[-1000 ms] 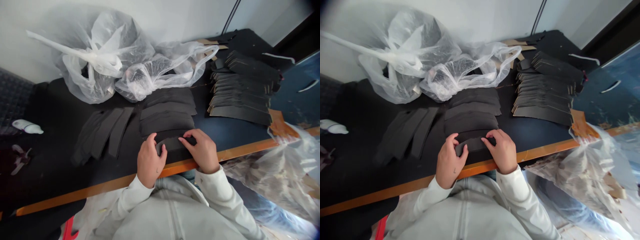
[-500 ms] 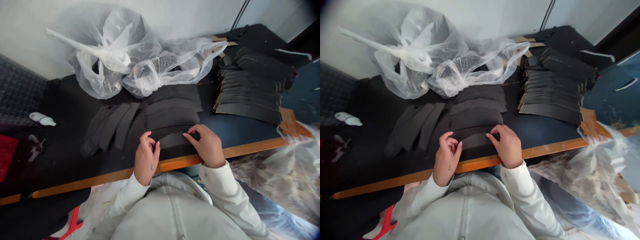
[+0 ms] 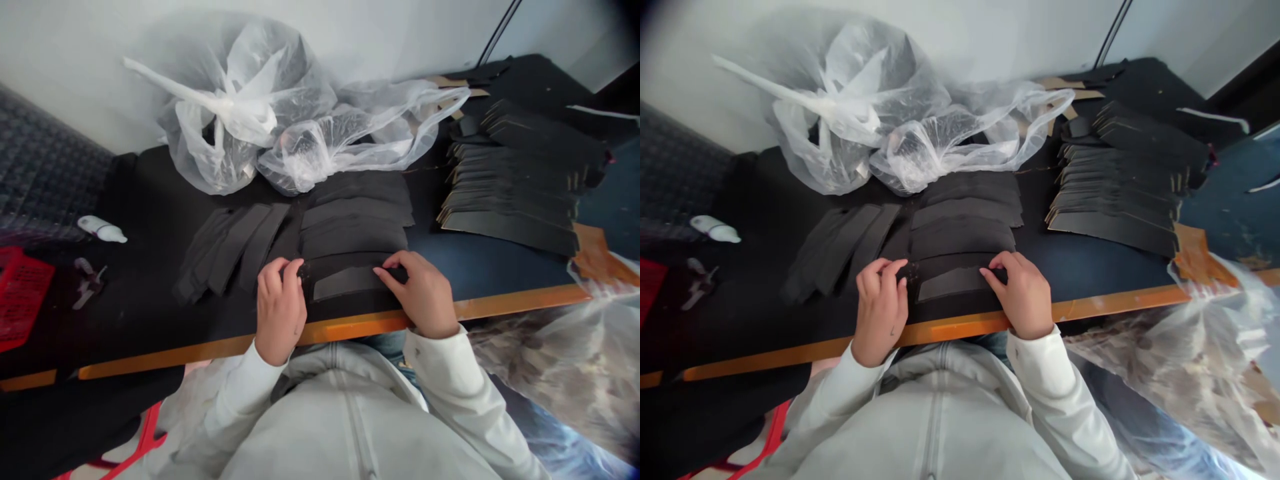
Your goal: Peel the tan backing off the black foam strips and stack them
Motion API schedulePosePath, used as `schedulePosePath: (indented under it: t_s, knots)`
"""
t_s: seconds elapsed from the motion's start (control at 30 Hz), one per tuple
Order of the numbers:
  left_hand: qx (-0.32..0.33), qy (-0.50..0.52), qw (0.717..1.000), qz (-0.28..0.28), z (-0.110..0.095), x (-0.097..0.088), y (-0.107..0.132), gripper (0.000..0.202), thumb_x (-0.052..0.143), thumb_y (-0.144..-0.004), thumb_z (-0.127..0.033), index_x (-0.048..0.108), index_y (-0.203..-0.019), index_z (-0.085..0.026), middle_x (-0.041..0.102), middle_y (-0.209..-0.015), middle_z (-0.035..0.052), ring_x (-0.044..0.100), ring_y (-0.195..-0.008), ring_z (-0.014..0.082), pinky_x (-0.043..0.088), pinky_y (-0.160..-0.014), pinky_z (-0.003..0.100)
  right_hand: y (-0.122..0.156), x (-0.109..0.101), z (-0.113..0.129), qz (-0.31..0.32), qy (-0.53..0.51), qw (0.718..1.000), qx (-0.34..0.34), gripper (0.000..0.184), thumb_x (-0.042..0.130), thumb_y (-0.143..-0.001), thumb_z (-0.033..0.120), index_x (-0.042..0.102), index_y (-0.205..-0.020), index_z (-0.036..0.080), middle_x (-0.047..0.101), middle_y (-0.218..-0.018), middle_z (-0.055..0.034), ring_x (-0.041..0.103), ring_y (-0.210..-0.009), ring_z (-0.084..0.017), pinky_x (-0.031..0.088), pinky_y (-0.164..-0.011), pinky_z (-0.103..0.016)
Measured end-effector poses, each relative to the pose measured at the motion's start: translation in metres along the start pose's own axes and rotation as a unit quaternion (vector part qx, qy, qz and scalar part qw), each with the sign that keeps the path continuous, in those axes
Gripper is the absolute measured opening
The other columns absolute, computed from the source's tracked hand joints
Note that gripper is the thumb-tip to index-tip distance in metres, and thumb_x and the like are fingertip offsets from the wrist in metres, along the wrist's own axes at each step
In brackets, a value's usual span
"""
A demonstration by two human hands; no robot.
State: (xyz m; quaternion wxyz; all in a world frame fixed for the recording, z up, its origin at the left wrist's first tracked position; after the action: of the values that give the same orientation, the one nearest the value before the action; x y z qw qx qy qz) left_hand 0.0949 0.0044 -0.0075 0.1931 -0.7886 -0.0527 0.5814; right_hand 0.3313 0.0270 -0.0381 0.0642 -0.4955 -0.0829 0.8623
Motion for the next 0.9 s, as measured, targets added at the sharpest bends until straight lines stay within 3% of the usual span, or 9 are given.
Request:
schedulePosePath:
  t_s: [0.07,0.13,0.2,0.27,0.37,0.57,0.7,0.9]
  knots:
    - [0.064,0.076,0.995,0.003,-0.001,-0.009,-0.005,0.035,0.039,-0.096,-0.009,0.057,-0.125,-0.016,0.056,-0.126,0.0164,0.051,-0.123,0.0291,0.045,-0.103,0.049,-0.001,0.0,-0.001,0.0,-0.003,1.0,-0.002,0.021,0.057,-0.092,0.041,0.063,-0.085,0.023,0.067,-0.083,-0.0035,0.062,-0.075,-0.02,0.041,-0.062,-0.03]
    - [0.158,0.149,0.974,0.06,-0.009,-0.011,-0.01,0.04,0.035,-0.098,-0.008,0.053,-0.131,-0.021,0.056,-0.135,0.0119,0.046,-0.135,0.024,0.042,-0.11,0.045,-0.002,0.001,-0.003,0.003,-0.013,1.0,-0.01,0.02,0.058,-0.092,0.041,0.064,-0.084,0.023,0.068,-0.083,-0.0037,0.063,-0.075,-0.02,0.042,-0.063,-0.031]
    - [0.241,0.181,0.942,0.146,-0.019,-0.004,-0.014,0.041,0.037,-0.101,-0.016,0.045,-0.141,-0.021,0.052,-0.146,0.0102,0.039,-0.144,0.021,0.04,-0.113,0.041,-0.003,0.002,-0.004,0.013,-0.035,0.999,-0.032,0.02,0.058,-0.092,0.04,0.064,-0.084,0.022,0.068,-0.082,-0.0036,0.064,-0.076,-0.02,0.044,-0.065,-0.031]
    - [0.283,0.172,0.92,0.209,-0.027,0.008,-0.014,0.05,0.043,-0.102,-0.034,0.035,-0.149,-0.016,0.043,-0.155,0.0127,0.032,-0.148,0.0219,0.037,-0.116,0.041,-0.003,0.001,-0.006,0.025,-0.065,0.996,-0.055,0.018,0.058,-0.091,0.038,0.065,-0.084,0.022,0.069,-0.083,-0.0035,0.066,-0.078,-0.02,0.047,-0.069,-0.032]
    - [0.299,0.15,0.91,0.244,-0.029,0.024,-0.01,0.071,0.046,-0.097,-0.055,0.03,-0.152,-0.012,0.037,-0.158,0.0154,0.03,-0.149,0.0243,0.032,-0.119,0.043,-0.001,-0.007,-0.009,0.019,-0.099,0.993,-0.059,0.015,0.061,-0.09,0.036,0.066,-0.093,0.022,0.072,-0.085,-0.0034,0.068,-0.078,-0.02,0.05,-0.07,-0.032]
    - [0.313,0.128,0.912,0.234,-0.025,0.029,-0.004,0.076,0.045,-0.096,-0.059,0.028,-0.154,-0.012,0.038,-0.157,0.0151,0.029,-0.149,0.0246,0.028,-0.12,0.045,0.01,-0.037,-0.022,-0.151,-0.068,0.984,0.062,0.019,0.058,-0.091,0.038,0.066,-0.092,0.021,0.07,-0.085,-0.0051,0.064,-0.067,-0.016,0.051,-0.063,-0.03]
    - [0.318,0.114,0.91,0.241,-0.027,0.03,-0.005,0.076,0.043,-0.097,-0.059,0.028,-0.154,-0.011,0.036,-0.158,0.014,0.029,-0.149,0.0254,0.026,-0.121,0.045,0.014,-0.035,-0.025,-0.096,-0.064,0.988,0.1,0.033,0.064,-0.085,0.049,0.063,-0.104,0.022,0.068,-0.076,-0.0003,0.059,-0.064,-0.016,0.046,-0.061,-0.028]
    - [0.315,0.103,0.904,0.269,-0.027,0.031,-0.006,0.078,0.039,-0.097,-0.061,0.027,-0.155,-0.011,0.029,-0.162,0.011,0.026,-0.15,0.0252,0.019,-0.122,0.044,0.012,-0.02,-0.023,-0.029,-0.063,0.99,0.123,0.017,0.06,-0.087,0.039,0.061,-0.08,0.023,0.061,-0.065,0.0028,0.053,-0.054,-0.012,0.037,-0.052,-0.025]
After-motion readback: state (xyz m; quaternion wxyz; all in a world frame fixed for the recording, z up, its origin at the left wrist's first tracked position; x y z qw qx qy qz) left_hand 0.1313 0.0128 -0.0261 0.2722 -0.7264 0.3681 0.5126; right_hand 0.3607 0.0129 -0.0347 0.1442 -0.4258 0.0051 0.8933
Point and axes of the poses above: each hand's wrist, its own y-axis away from the middle knuckle, its own x-axis out of the palm, z = x × y, the point moved 1 cm from there along -y, towards the middle knuckle
